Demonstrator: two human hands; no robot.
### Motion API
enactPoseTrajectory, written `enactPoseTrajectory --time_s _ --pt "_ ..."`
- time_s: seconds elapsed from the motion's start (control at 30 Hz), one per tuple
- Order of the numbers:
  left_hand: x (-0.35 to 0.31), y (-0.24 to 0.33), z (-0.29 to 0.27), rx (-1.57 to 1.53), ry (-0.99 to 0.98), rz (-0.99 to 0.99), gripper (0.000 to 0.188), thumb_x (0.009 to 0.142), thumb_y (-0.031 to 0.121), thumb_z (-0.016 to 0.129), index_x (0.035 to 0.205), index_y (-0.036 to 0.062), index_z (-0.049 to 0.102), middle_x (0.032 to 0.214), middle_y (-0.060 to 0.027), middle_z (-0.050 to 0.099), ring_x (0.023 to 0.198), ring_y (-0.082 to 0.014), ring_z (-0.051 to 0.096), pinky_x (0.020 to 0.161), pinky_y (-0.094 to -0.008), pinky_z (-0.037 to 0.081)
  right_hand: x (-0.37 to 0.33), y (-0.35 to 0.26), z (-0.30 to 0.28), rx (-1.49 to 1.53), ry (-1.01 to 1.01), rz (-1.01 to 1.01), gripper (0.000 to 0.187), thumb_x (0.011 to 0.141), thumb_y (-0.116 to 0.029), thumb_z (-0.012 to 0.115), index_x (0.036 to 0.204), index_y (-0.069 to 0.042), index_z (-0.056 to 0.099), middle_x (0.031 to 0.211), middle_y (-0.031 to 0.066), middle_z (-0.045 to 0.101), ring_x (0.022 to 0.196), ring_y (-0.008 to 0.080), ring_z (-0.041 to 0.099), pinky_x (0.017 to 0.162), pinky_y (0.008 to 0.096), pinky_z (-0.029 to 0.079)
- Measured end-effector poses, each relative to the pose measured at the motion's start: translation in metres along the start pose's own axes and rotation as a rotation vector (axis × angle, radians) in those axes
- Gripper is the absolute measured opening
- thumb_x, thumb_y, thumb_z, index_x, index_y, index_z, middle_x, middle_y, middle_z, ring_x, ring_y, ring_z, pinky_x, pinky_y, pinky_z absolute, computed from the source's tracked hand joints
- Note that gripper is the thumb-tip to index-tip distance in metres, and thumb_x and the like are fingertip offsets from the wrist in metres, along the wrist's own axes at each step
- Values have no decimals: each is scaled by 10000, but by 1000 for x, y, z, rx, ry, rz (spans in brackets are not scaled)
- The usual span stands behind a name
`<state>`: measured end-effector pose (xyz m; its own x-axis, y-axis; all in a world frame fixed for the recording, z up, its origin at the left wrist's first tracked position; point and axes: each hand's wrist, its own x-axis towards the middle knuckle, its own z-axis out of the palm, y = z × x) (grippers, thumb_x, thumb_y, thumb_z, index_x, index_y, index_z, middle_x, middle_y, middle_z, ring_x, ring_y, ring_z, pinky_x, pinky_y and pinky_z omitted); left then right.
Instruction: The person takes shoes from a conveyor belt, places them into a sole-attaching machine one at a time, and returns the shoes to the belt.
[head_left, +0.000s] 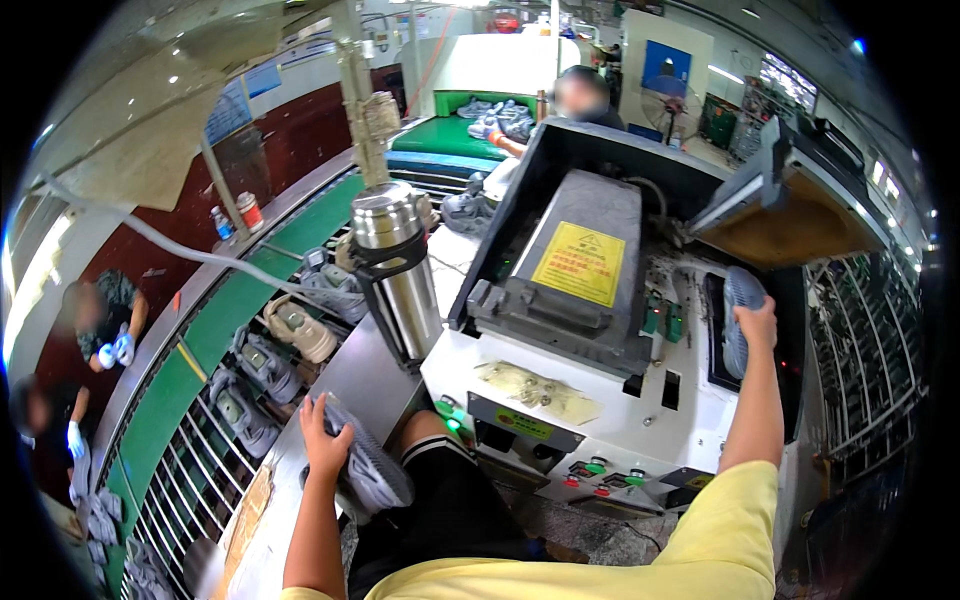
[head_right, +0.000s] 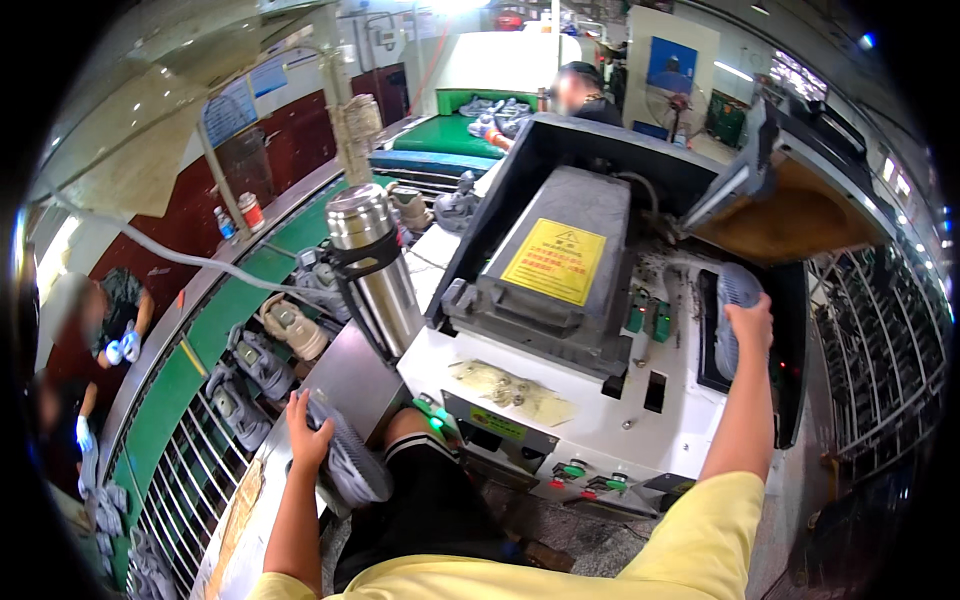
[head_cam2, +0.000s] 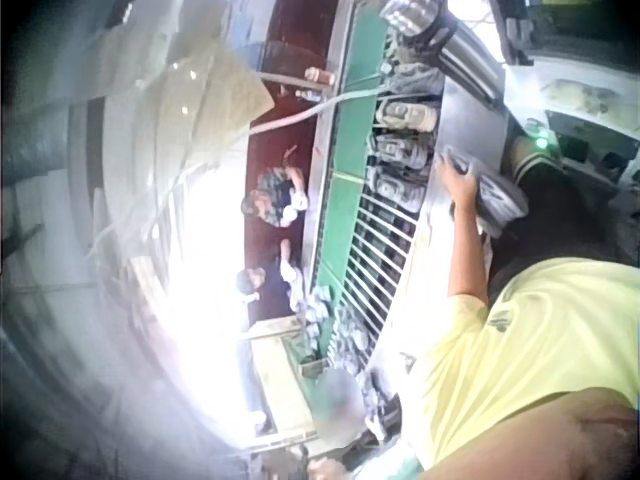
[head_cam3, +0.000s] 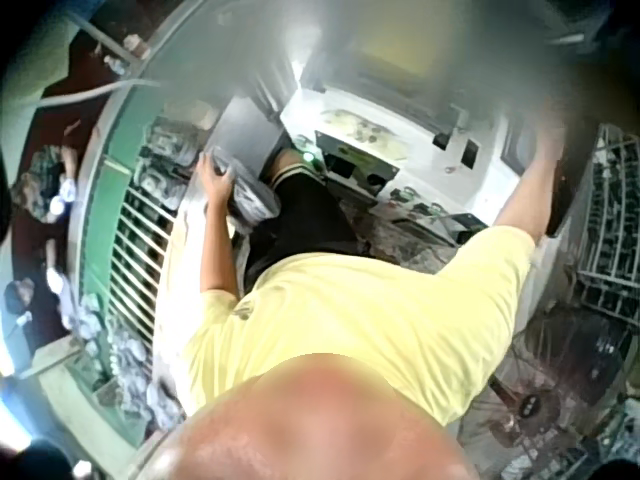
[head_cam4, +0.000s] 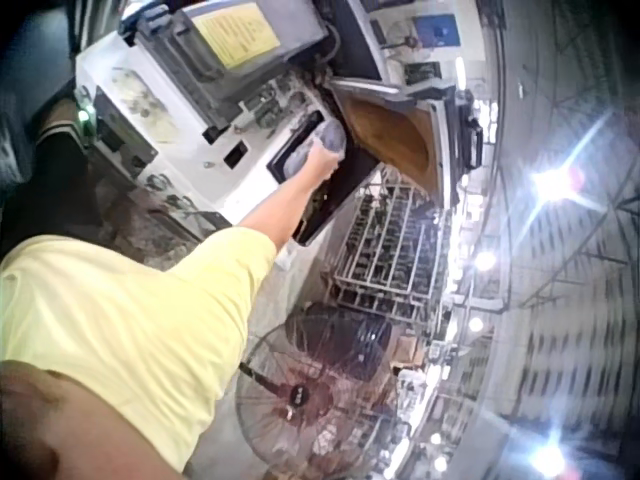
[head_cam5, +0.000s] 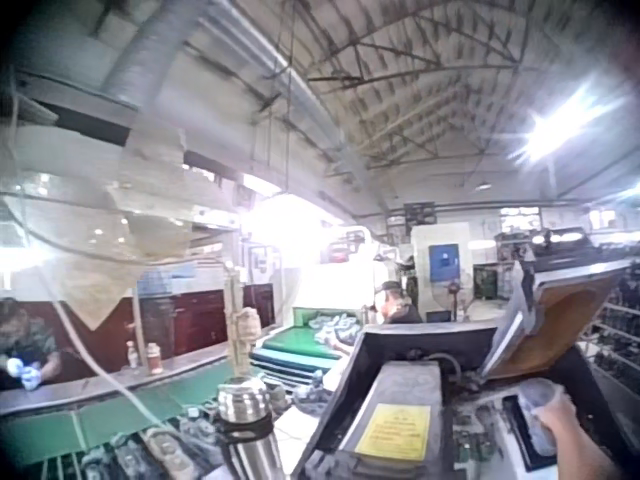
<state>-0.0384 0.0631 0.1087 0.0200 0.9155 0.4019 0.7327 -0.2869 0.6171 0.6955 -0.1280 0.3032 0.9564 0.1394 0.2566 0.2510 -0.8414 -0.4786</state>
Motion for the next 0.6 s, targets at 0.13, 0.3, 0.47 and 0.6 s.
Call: enactPoseTrajectory --time_s 0.13,0.3,0.47,0.6 --pt "-15 18 -3 -5 39 -24 691 762 244 718 1357 43 432 1440 -233 347 1347 -429 276 1101 -471 253 -42 34 -9 378 394 -286 864 640 -271 752 1367 -15 361 1328 238 471 1230 389 456 1024 434 379" --pt "-57 49 -13 49 66 -36 620 779 225 687 1319 27 456 1417 -243 370 1329 -454 296 1096 -489 257 -78 152 0 379 653 -338 914 695 -253 734 1425 32 263 1426 239 356 1265 373 424 1060 417 341" --pt "-95 91 -39 -418 -176 96 643 785 247 695 1333 33 437 1411 -212 382 1369 -372 280 1110 -468 236 -126 234 -7 1050 190 -247 818 700 -102 672 1416 7 293 1279 188 492 1119 312 527 904 399 475" --pt "-109 140 -54 -1332 -786 -69 857 846 320 673 1488 63 168 1543 -128 175 1433 -242 131 1147 -420 127 -249 137 15 1377 -416 -163 839 692 -139 694 1415 7 295 1273 186 495 1121 310 531 908 402 470"
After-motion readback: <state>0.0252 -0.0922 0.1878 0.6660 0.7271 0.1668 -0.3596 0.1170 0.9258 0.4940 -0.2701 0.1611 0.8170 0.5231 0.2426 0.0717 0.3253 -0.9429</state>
